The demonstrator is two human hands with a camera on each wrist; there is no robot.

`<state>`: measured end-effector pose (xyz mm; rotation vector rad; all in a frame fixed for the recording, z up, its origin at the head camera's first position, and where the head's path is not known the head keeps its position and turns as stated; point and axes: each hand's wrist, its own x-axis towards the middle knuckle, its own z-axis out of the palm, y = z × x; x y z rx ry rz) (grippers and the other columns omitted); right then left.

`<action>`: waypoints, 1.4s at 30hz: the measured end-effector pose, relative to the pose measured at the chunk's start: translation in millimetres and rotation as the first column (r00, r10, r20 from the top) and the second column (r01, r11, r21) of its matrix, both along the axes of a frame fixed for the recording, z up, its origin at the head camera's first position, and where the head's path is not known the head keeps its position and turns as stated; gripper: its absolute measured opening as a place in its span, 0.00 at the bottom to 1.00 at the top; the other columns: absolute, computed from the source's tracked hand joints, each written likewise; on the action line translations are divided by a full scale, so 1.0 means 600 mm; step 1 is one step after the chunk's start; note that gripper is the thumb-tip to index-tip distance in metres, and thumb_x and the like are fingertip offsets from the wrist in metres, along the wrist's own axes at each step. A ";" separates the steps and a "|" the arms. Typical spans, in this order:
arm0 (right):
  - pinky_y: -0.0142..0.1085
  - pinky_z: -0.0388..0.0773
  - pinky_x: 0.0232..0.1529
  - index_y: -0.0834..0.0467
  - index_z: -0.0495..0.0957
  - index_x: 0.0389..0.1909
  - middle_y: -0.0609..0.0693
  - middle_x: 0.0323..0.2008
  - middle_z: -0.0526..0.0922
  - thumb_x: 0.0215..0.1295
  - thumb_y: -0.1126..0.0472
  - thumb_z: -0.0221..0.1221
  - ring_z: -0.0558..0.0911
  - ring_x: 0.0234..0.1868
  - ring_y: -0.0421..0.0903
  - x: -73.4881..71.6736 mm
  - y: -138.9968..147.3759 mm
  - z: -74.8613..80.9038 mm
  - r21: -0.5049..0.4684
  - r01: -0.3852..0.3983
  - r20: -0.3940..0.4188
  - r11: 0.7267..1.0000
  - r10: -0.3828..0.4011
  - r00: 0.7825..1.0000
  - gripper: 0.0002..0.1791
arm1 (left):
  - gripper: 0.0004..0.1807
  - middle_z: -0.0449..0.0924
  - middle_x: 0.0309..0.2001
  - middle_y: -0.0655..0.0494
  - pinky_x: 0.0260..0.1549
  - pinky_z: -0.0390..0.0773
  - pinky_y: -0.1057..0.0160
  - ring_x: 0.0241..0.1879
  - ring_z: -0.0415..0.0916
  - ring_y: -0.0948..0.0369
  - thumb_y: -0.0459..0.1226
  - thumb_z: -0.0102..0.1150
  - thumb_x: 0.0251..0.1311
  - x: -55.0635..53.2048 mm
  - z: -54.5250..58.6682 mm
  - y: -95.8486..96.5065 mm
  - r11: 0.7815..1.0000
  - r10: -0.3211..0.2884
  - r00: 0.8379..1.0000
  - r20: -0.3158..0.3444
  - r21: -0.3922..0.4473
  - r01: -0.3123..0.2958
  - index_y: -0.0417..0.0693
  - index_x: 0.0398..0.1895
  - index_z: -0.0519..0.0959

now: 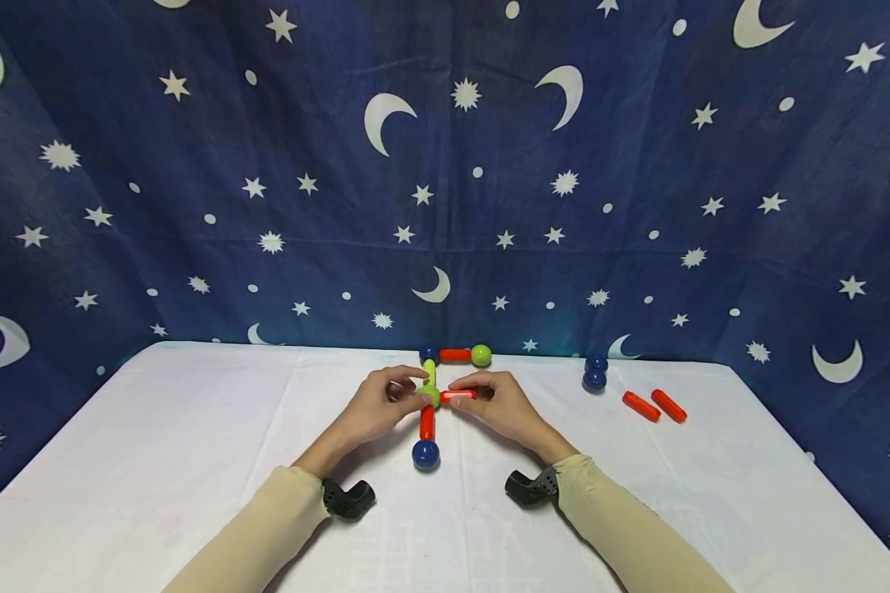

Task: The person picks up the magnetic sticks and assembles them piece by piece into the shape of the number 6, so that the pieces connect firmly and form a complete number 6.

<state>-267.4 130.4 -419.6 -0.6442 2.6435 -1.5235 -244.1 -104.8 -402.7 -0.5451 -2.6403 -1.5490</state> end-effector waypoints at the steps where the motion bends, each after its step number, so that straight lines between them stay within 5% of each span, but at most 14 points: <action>1: 0.36 0.71 0.41 0.56 0.88 0.48 0.47 0.43 0.86 0.62 0.63 0.70 0.75 0.40 0.46 0.000 0.000 -0.001 -0.003 -0.001 -0.003 1.000 0.001 1.000 0.13 | 0.18 0.82 0.40 0.49 0.36 0.76 0.60 0.36 0.77 0.56 0.37 0.69 0.62 0.001 0.003 -0.003 1.000 -0.002 1.000 -0.001 -0.005 0.002 0.43 0.55 0.83; 9: 0.35 0.71 0.40 0.56 0.88 0.48 0.47 0.43 0.86 0.62 0.61 0.71 0.75 0.39 0.46 0.000 0.001 0.001 -0.013 -0.012 -0.005 1.000 0.012 1.000 0.13 | 0.17 0.80 0.35 0.52 0.35 0.76 0.62 0.32 0.76 0.57 0.36 0.67 0.64 0.018 0.017 -0.028 0.988 -0.154 0.987 0.035 -0.025 0.155 0.42 0.54 0.83; 18: 0.34 0.71 0.39 0.56 0.89 0.46 0.46 0.41 0.87 0.61 0.61 0.72 0.75 0.38 0.46 -0.001 0.000 0.004 -0.025 -0.015 -0.030 1.000 0.014 0.999 0.13 | 0.15 0.81 0.34 0.55 0.33 0.73 0.67 0.34 0.75 0.59 0.37 0.73 0.59 0.051 0.009 -0.028 0.922 -0.386 0.919 0.084 0.013 0.387 0.41 0.48 0.85; 27: 0.34 0.70 0.38 0.57 0.88 0.46 0.46 0.41 0.87 0.62 0.60 0.71 0.75 0.38 0.46 -0.001 0.002 0.001 -0.013 -0.023 -0.040 1.000 0.023 0.999 0.12 | 0.13 0.80 0.33 0.57 0.35 0.71 0.67 0.34 0.74 0.60 0.37 0.75 0.57 0.056 -0.007 -0.023 0.926 -0.377 0.924 0.067 0.046 0.375 0.44 0.45 0.87; 42: 0.35 0.76 0.44 0.60 0.86 0.51 0.50 0.42 0.87 0.61 0.58 0.72 0.80 0.41 0.46 -0.006 0.011 0.006 -0.062 -0.018 0.002 0.998 0.018 1.000 0.18 | 0.14 0.80 0.33 0.56 0.34 0.71 0.67 0.34 0.73 0.59 0.37 0.75 0.57 0.059 -0.008 -0.024 0.933 -0.359 0.929 0.089 0.053 0.356 0.45 0.46 0.87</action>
